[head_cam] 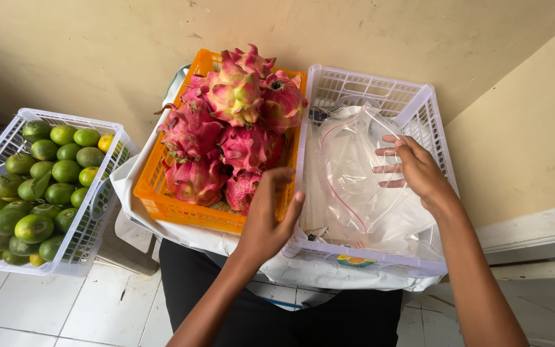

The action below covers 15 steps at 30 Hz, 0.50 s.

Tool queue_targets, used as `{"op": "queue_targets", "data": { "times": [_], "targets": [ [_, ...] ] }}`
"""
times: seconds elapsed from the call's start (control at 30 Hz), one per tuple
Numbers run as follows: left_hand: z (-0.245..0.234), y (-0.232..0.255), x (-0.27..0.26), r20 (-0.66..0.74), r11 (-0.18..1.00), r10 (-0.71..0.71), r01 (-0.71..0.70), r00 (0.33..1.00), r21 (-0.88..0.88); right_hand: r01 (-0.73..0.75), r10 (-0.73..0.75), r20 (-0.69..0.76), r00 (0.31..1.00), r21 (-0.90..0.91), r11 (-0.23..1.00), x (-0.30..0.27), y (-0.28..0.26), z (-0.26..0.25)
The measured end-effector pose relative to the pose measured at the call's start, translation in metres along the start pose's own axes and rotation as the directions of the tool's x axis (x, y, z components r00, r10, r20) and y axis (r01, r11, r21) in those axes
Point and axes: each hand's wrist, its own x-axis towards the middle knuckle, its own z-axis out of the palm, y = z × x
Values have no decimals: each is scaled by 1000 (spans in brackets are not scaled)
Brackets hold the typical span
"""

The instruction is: Picking dragon fruits from a crate, placing them into a plastic zip-lock bag, and sealing the bag.

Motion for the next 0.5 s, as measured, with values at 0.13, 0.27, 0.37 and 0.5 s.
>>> {"op": "queue_targets", "data": {
  "times": [0.13,0.27,0.37,0.5],
  "targets": [
    [5,-24,-30,6,917,334,-326,943,231,-25,25,-3,1000,-51,998,14,8,-4],
    [3,-29,-67,71,805,516,-512,853,301,-141,141,7,990,-60,988,34,16,-6],
    [0,-55,-100,132,809,485,-501,864,308,-103,110,60,992,-112,988,48,19,-7],
    [-10,-88,-134,268,865,356,-424,895,268,-105,116,57,992,-156,982,53,0,3]
  ]
}}
